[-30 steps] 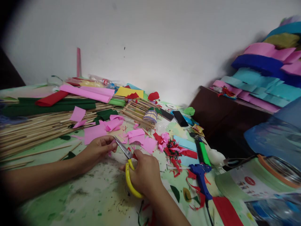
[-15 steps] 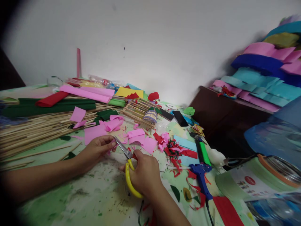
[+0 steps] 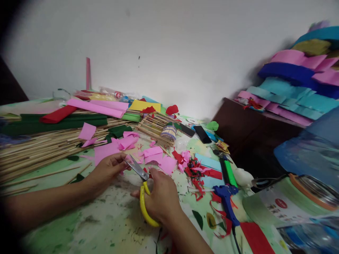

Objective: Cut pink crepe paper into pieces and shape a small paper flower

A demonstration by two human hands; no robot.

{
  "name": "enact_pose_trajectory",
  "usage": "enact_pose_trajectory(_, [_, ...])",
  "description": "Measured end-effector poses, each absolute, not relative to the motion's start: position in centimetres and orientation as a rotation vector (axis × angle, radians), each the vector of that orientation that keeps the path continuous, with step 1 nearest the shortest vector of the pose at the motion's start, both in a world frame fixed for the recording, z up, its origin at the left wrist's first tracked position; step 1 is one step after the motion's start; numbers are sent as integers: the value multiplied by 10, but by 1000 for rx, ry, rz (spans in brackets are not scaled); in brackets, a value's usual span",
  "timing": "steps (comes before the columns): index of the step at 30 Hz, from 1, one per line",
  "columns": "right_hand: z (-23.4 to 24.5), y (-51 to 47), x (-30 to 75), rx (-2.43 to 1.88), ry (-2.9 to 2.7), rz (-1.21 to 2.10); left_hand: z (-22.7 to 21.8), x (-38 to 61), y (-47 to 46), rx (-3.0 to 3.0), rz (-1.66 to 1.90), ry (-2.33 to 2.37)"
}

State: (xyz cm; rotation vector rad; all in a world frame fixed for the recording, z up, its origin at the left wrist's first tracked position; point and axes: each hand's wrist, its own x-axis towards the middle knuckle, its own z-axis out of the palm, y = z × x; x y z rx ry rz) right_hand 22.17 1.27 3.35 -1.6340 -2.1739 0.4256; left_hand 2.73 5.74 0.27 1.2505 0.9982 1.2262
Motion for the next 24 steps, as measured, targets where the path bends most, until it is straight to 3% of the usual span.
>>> enact_pose_trajectory(24, [30, 14, 224, -1691, -2190, 354, 5, 28, 57, 1192, 1184, 987])
